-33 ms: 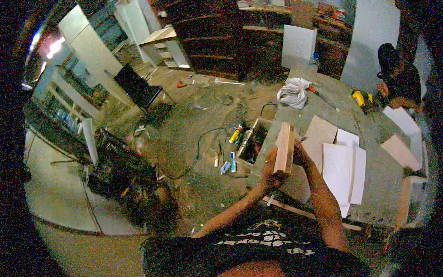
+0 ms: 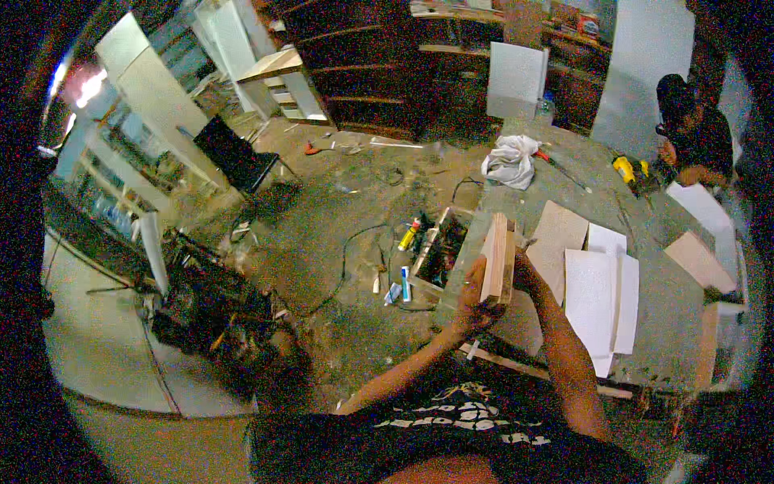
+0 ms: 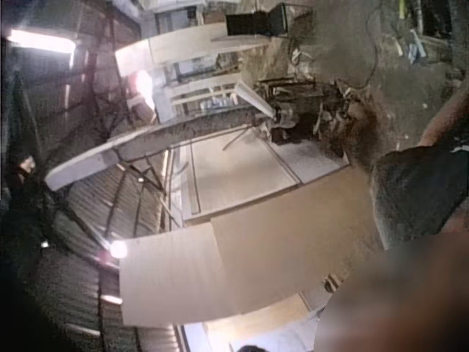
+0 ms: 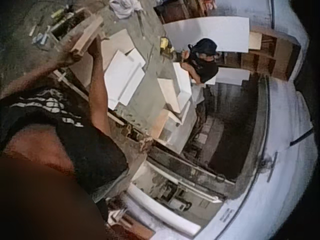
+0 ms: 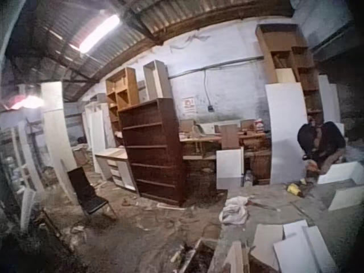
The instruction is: The person assembles a wooden drawer unit by fitting panels into a frame, then moves to a workbench to hammer nails into a white board using a hammer and measures with a tape measure. The person handles multiple white panels and wooden pieces during the process.
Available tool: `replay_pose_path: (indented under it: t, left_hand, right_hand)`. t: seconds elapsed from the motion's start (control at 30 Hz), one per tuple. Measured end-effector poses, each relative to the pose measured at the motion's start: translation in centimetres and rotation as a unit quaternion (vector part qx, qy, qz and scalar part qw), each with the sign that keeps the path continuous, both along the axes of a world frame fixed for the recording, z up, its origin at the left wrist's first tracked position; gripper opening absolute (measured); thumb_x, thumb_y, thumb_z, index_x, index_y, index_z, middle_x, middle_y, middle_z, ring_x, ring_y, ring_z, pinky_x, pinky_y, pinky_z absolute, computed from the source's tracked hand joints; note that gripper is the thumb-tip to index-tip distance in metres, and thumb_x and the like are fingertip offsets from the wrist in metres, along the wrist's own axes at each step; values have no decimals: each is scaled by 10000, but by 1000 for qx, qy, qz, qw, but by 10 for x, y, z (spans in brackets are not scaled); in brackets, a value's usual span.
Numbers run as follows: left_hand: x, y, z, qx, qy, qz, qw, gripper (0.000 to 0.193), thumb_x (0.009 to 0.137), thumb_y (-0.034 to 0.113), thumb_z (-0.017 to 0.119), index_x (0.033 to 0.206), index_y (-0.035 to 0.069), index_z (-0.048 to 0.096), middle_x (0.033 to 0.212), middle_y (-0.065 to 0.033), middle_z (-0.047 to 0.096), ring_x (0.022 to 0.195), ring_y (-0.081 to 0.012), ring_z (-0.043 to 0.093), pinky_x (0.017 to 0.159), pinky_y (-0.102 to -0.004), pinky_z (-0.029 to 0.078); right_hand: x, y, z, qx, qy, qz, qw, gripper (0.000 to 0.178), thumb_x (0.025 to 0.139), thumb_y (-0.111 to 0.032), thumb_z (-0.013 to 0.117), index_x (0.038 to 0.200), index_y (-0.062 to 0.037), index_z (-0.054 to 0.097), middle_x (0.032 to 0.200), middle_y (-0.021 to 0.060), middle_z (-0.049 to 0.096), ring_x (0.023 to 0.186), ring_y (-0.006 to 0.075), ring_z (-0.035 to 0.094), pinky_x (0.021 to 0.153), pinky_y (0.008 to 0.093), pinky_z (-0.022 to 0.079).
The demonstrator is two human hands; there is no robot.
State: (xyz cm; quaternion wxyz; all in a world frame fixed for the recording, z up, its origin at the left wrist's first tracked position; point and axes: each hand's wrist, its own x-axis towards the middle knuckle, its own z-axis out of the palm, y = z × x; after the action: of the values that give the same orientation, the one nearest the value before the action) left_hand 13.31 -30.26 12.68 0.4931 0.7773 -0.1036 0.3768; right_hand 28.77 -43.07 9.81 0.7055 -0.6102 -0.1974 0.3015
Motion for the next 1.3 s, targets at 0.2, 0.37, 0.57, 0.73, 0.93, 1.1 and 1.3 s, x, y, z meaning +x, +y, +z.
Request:
replay_pose_path:
  t: [0.2, 0.37, 0.57, 0.73, 0.93, 1.1, 1.3]
  left_hand:
    - [12, 27, -11, 38, 77, -70, 994, 1135, 709, 118, 816, 1587, -13, 110, 1583, -319, 240, 1392, -503, 364, 1151, -492, 353]
    - [7, 36, -16, 39, 261, -137, 955, 1186, 694, 81, 800, 1597, 18, 32, 1627, -308, 136, 1479, -475, 237, 1132, -441, 405]
    - [14, 41, -20, 39, 192, -175, 965, 1179, 713, 109, 788, 1601, 21, 17, 1633, -305, 123, 1505, -468, 175, 1203, -458, 302]
    - [14, 50, -29, 0, 336, -216, 917, 1161, 697, 124, 793, 1587, -19, 62, 1628, -292, 183, 1491, -451, 232, 1213, -439, 268]
    - [15, 42, -60, 59, 230, -147, 960, 1273, 642, 91, 834, 1610, 77, 7, 1598, -304, 230, 1403, -501, 359, 1096, -522, 431]
    - [18, 31, -94, 75, 184, -109, 974, 1230, 698, 135, 812, 1613, 77, -8, 1595, -308, 255, 1405, -499, 363, 1083, -536, 428]
    - [19, 43, -95, 42, 302, -139, 942, 1159, 758, 213, 782, 1619, 113, 13, 1607, -214, 311, 1331, -416, 497, 1037, -505, 470]
  right_hand:
    - [-48, -20, 4, -62, 24, -129, 989, 426, 927, -211, 669, 1302, -39, 563, 1223, 93, 645, 1095, 179, 591, 983, 374, 507]
    - [-112, -57, 8, -106, 35, -215, 970, 399, 925, -214, 668, 1272, -40, 579, 1194, 95, 653, 1067, 189, 600, 961, 375, 512]
    - [-126, -62, 3, -141, 20, -265, 954, 367, 923, -218, 666, 1237, -40, 598, 1161, 98, 663, 1033, 201, 611, 935, 377, 518]
    - [-96, -35, -9, -155, -16, -248, 956, 342, 921, -222, 664, 1207, -40, 614, 1132, 100, 671, 1004, 211, 620, 914, 378, 523]
    - [-85, -35, -9, -186, -34, -220, 957, 314, 919, -226, 662, 1171, -41, 633, 1099, 102, 681, 970, 222, 630, 888, 380, 529]
    - [-58, -22, 5, -215, -89, -203, 951, 293, 918, -229, 661, 1142, -41, 648, 1070, 104, 690, 942, 232, 639, 866, 382, 534]
    - [-53, 1, 24, -243, -137, -201, 939, 270, 915, -233, 659, 1106, -41, 667, 1037, 106, 699, 908, 244, 650, 841, 383, 540]
